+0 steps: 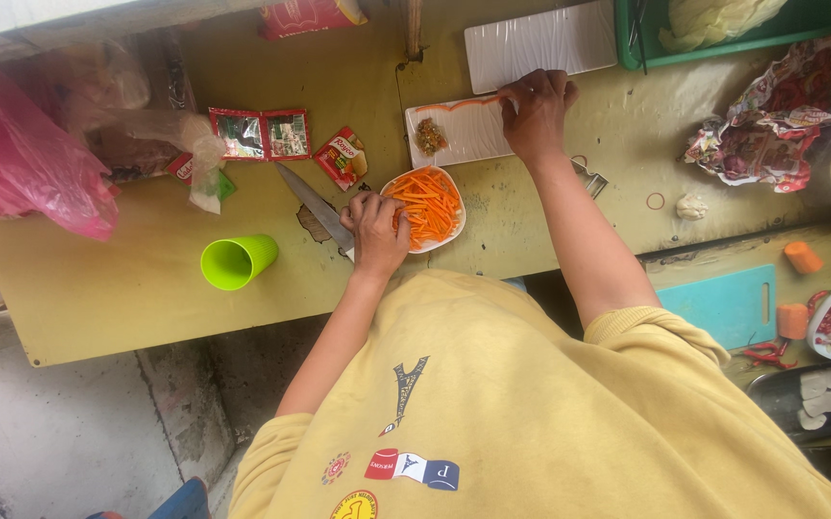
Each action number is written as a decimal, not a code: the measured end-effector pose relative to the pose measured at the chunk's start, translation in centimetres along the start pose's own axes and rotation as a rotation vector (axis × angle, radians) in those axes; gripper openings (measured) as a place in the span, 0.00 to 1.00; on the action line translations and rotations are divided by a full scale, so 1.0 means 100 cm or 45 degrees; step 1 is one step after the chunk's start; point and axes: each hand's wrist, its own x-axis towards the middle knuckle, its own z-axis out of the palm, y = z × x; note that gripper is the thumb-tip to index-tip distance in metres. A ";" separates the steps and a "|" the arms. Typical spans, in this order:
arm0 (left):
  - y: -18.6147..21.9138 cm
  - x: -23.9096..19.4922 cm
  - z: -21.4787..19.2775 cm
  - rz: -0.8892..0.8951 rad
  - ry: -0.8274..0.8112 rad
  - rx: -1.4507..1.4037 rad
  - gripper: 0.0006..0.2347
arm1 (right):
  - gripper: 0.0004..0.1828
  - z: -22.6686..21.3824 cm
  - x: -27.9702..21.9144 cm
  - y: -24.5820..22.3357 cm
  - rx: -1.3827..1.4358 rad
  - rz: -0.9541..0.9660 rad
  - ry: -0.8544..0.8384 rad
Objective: The person arranges shredded carrots onto a rectangular white plate, placing them in a neat line. They handle the carrots by hand, picking them up from a bowl and positioning them on the plate.
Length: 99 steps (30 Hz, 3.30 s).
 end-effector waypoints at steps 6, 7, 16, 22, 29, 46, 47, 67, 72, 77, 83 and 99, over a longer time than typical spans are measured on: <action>0.000 0.000 -0.002 0.015 0.020 0.006 0.06 | 0.09 -0.003 -0.001 -0.002 -0.029 -0.016 0.001; 0.000 0.001 -0.001 0.021 0.021 0.013 0.06 | 0.09 -0.005 -0.002 -0.004 -0.031 -0.021 -0.003; 0.006 -0.003 -0.002 0.003 0.057 0.010 0.09 | 0.13 -0.027 -0.040 -0.080 0.281 -0.202 -0.222; 0.008 -0.005 0.001 0.010 -0.013 0.069 0.05 | 0.15 -0.025 -0.086 -0.129 0.163 -0.426 -0.387; 0.001 -0.010 0.003 0.031 0.063 0.077 0.04 | 0.14 -0.024 -0.103 -0.131 0.155 -0.283 -0.364; 0.003 -0.018 -0.015 0.154 -0.110 -0.005 0.09 | 0.11 -0.026 -0.117 -0.154 -0.028 -0.262 -0.298; 0.004 -0.019 -0.015 0.167 -0.118 0.006 0.10 | 0.11 -0.025 -0.118 -0.152 -0.016 -0.268 -0.285; 0.000 -0.014 -0.008 0.123 -0.027 -0.021 0.08 | 0.09 -0.034 -0.118 -0.139 0.253 0.096 -0.325; 0.007 -0.016 -0.010 0.177 -0.019 -0.060 0.11 | 0.12 -0.034 -0.127 -0.148 0.046 -0.046 -0.293; 0.012 -0.017 -0.008 0.214 -0.055 -0.014 0.10 | 0.09 -0.027 -0.129 -0.145 0.069 -0.013 -0.261; 0.010 -0.016 -0.007 0.181 -0.041 -0.002 0.11 | 0.04 -0.037 -0.127 -0.138 0.172 0.052 -0.201; 0.061 0.006 0.011 0.120 0.035 -0.087 0.14 | 0.06 -0.051 -0.107 -0.064 0.516 0.645 -0.311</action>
